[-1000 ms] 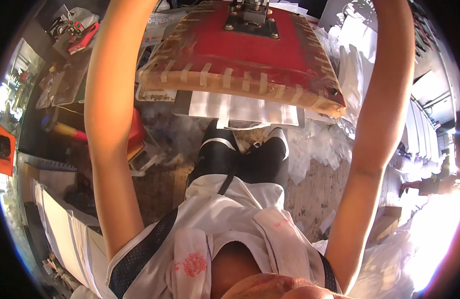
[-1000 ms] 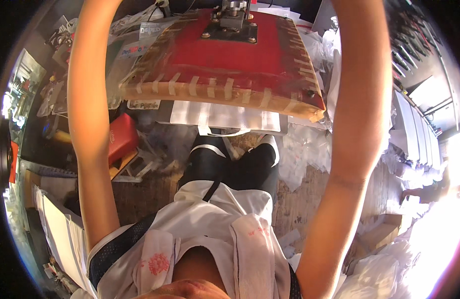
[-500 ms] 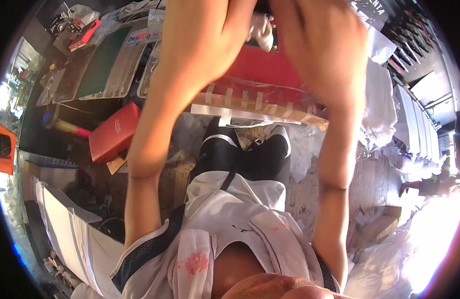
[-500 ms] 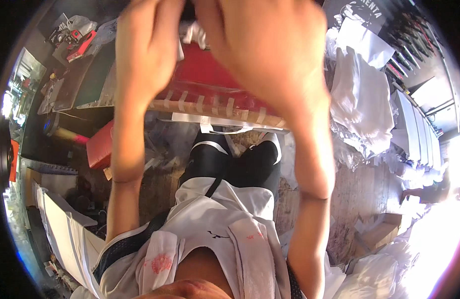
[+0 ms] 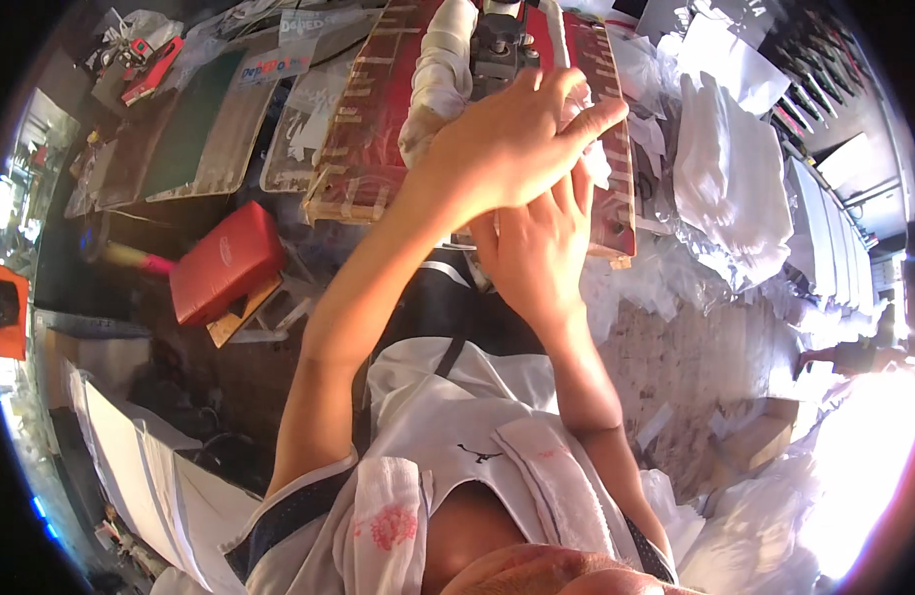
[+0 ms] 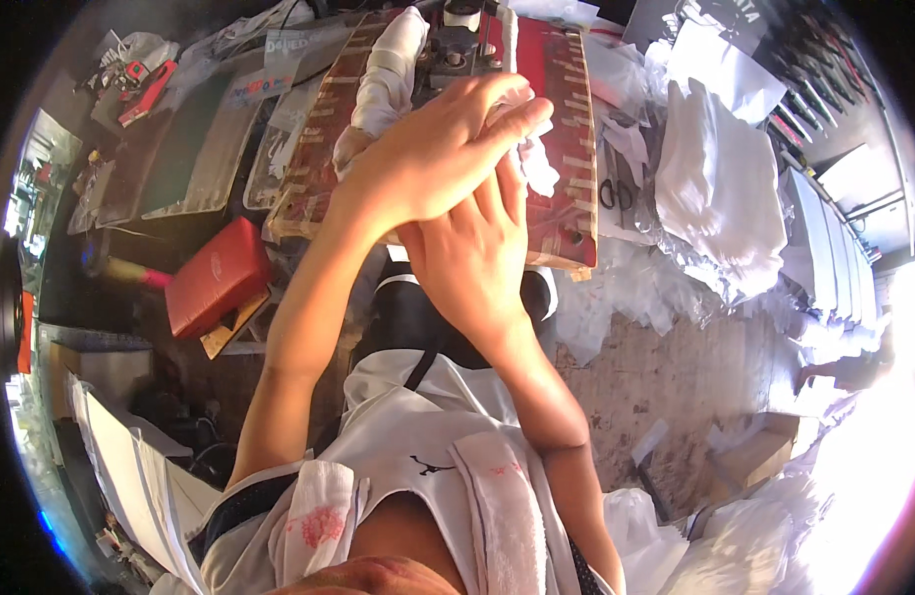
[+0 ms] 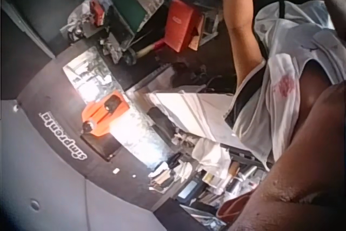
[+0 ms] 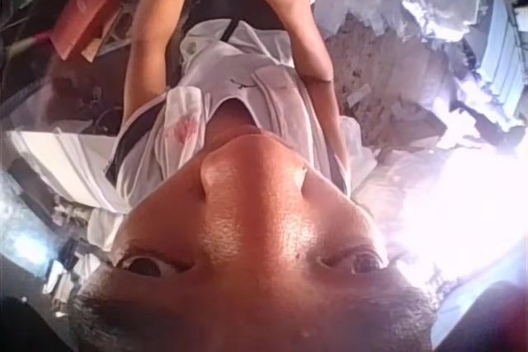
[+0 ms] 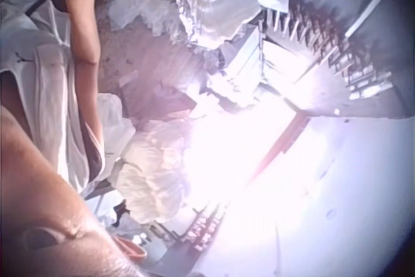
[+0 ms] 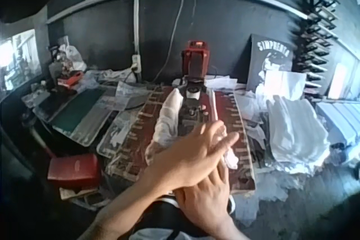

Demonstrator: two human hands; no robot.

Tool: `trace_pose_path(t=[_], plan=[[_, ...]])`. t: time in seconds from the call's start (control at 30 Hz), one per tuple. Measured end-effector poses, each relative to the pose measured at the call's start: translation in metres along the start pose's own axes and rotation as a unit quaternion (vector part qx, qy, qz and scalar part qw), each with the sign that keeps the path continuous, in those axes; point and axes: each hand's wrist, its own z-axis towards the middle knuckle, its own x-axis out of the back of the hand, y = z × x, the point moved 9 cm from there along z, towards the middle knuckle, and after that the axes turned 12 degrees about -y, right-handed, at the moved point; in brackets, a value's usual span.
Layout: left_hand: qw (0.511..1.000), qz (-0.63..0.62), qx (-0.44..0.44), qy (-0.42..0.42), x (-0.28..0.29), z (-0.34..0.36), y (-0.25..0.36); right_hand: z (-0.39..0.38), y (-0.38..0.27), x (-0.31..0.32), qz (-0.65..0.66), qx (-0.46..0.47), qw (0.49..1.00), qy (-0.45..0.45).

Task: The person positions a white tote bag on a heat press, aligns a printed transfer sheet on it, and lowers the press by hand to apply the design. The person repeats this process with additional tote bags.

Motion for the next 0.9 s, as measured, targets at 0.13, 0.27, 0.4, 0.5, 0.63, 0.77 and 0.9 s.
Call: trace_pose_path(t=[0.13,0.27,0.4,0.5,0.63,0.77,0.9], plan=[[0.965,0.169,-0.064,0.193,0.003,-0.017,0.002,-0.016,0.004,-0.021,-0.009,-0.038,0.998,-0.051],[0.943,0.247,-0.06,0.214,-0.005,-0.021,0.001,-0.021,0.004,-0.027,-0.012,-0.036,0.997,-0.068],[0.951,0.235,-0.055,0.192,-0.014,-0.022,-0.005,-0.027,0.002,-0.024,-0.021,-0.025,0.997,-0.069],[0.956,0.224,-0.048,0.182,-0.024,-0.02,-0.014,-0.031,0.005,-0.03,-0.007,-0.041,0.995,-0.087],[0.953,0.252,-0.016,0.17,-0.041,-0.027,-0.028,-0.037,0.007,-0.038,0.014,-0.044,0.995,-0.094],[0.958,0.213,-0.023,0.188,-0.04,-0.029,-0.032,-0.04,0.011,-0.044,0.031,-0.035,0.992,-0.118],[0.964,0.207,-0.023,0.168,-0.039,-0.026,-0.032,-0.039,0.013,-0.043,0.022,-0.044,0.993,-0.11]])
